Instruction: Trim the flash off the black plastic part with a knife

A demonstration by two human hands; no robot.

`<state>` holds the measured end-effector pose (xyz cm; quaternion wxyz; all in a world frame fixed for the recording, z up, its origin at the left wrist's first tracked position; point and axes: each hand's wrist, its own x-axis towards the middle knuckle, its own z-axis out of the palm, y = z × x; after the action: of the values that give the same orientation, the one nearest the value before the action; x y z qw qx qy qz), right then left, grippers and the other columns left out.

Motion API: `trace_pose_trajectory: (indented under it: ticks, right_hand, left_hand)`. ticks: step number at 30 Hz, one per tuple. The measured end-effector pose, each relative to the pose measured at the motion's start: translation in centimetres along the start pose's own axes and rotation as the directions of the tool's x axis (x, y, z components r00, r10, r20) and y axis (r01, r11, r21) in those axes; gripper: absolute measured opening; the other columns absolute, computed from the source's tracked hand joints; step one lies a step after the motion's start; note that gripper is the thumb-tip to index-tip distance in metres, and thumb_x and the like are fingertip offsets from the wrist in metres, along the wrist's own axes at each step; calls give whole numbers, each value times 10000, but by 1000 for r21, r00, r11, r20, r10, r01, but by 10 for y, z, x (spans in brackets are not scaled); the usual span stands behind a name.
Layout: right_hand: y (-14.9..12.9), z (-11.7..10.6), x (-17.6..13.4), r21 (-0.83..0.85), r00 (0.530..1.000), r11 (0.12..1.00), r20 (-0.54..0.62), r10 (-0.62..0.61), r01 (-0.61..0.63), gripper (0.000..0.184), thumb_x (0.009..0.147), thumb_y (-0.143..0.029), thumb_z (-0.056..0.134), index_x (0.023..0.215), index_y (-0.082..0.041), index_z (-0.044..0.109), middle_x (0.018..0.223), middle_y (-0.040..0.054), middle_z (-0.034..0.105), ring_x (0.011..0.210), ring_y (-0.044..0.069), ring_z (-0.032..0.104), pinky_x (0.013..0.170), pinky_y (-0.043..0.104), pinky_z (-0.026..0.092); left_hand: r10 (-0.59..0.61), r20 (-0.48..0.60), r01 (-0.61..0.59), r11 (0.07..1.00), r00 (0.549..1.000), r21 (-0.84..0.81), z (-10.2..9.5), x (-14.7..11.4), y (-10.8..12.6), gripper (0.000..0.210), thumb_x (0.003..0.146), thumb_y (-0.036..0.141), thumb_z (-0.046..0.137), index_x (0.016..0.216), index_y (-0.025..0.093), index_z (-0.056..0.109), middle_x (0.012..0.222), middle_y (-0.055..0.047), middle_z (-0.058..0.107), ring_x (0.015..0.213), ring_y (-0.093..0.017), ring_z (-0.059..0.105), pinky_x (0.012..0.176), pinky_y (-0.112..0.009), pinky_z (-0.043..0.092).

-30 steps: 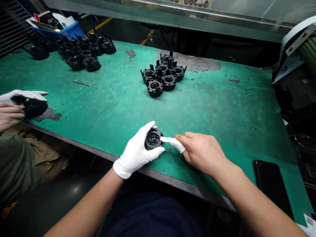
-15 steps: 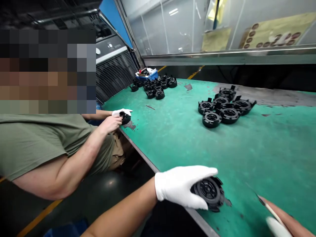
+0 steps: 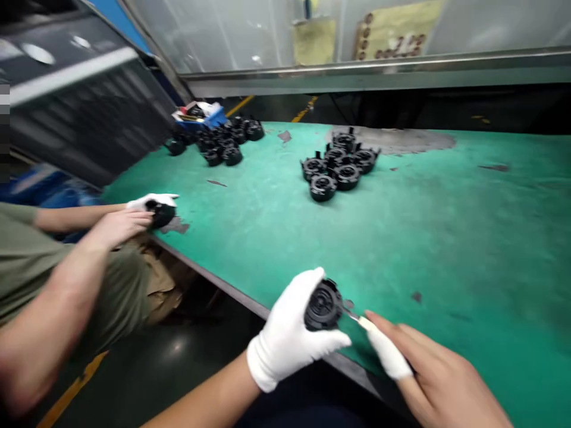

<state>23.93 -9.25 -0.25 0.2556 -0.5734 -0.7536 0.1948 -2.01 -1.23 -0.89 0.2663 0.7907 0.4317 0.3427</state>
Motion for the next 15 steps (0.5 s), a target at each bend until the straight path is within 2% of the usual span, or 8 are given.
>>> trace_pose_trajectory:
  ticks: [2, 4, 8, 15]
  right_hand:
    - [-8, -8, -3, -42, 994, 999, 107, 30, -26, 395, 1154, -346, 329, 1513, -399, 485, 1264, -28, 647, 1041, 212, 682, 763, 301, 606]
    - [-15, -12, 3, -93, 986, 994, 156, 64, -50, 407, 1147, -313, 314, 1524, -391, 447, 1157, -16, 657, 932, 210, 689, 713, 323, 583]
    - [-22, -14, 16, -208, 982, 978, 183, 54, -15, 456, 1100, -253, 309, 1521, -365, 441, 1001, -8, 633, 792, 215, 658, 635, 338, 512]
    - [-22, -17, 20, -313, 976, 949, 214, 41, 29, 459, 1090, -268, 328, 1523, -344, 458, 936, -15, 600, 743, 200, 622, 580, 335, 399]
  left_hand:
    - [-39, 58, 41, 999, 998, -30, -4, 4, 2, 1029, 716, 678, 827, 1533, 215, 409, 1516, -167, 538, 1418, -341, 527, 1212, -544, 453]
    - [-55, 89, 60, 996, 995, -63, -4, 8, 3, 1022, 723, 661, 832, 1535, 218, 399, 1519, -169, 528, 1422, -339, 520, 1210, -548, 451]
    - [-50, 88, 57, 996, 995, -72, -2, 10, 3, 988, 749, 609, 841, 1540, 223, 393, 1521, -161, 523, 1429, -329, 511, 1220, -529, 440]
    - [-31, 81, 35, 998, 996, -51, 0, 9, 2, 956, 775, 579, 836, 1535, 207, 394, 1511, -162, 532, 1423, -317, 519, 1219, -512, 446]
